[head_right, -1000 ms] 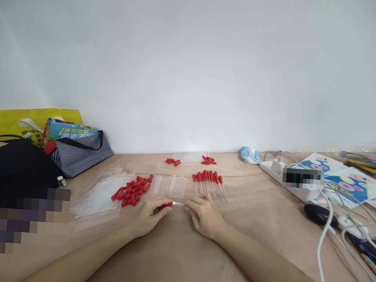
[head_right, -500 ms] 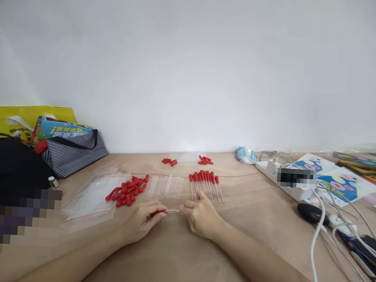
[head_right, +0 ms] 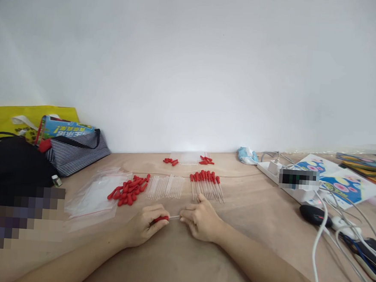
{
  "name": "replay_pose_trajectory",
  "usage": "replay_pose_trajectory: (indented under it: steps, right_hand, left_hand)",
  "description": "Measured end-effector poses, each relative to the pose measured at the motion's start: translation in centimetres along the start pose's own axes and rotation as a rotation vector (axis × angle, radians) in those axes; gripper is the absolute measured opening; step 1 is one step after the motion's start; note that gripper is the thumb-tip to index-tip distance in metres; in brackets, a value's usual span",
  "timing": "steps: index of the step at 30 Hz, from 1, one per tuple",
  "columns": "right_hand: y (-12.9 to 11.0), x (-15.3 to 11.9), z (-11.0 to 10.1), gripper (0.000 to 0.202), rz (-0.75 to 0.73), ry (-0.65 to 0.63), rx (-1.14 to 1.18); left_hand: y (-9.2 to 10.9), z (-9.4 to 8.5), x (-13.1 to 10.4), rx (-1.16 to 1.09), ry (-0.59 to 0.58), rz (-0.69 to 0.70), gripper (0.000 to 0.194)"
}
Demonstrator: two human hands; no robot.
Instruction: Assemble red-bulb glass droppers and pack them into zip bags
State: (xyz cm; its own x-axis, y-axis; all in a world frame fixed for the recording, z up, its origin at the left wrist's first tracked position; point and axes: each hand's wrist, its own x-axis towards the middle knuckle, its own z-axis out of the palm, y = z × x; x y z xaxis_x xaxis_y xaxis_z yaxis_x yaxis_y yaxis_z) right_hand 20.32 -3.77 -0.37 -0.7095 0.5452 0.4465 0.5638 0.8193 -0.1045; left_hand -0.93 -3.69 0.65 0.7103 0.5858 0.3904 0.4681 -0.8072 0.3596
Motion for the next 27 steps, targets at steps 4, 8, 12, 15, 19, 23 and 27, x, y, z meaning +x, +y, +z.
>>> replay_pose_trajectory:
  steps: [4,8,12,15,19,23,27]
  right_hand:
    - [0.1,0.0,0.6,0.021,-0.002,0.068,-0.037]
    - [-0.2,0.3,0.9,0.021,0.014,0.07,-0.021]
    - [-0.5,0.7,1.1,0.02,0.034,0.055,-0.014]
    - [-0.5,0.8,1.2,0.02,0.037,0.037,-0.007]
    - [-0.3,1.0,0.9,0.021,0.041,0.01,-0.043]
    - [-0.6,1.2,0.1,0.021,0.056,0.003,-0.139]
    - [-1.0,1.2,-0.4,0.018,0.038,-0.033,-0.188]
  left_hand:
    - [0.1,0.0,0.1,0.005,-0.006,-0.021,0.018]
    - [0.1,0.0,0.2,0.012,-0.009,-0.017,0.019]
    - [0.1,0.0,0.2,0.012,0.007,-0.036,0.021]
    - [0.1,0.0,0.2,0.013,-0.012,-0.051,0.023]
    - [0.2,-0.2,0.5,-0.002,-0.032,-0.083,0.022]
    - [0.3,-0.3,0.6,-0.023,-0.01,-0.125,0.022]
    - [0.0,-0.4,0.4,-0.058,0.009,-0.142,0.021]
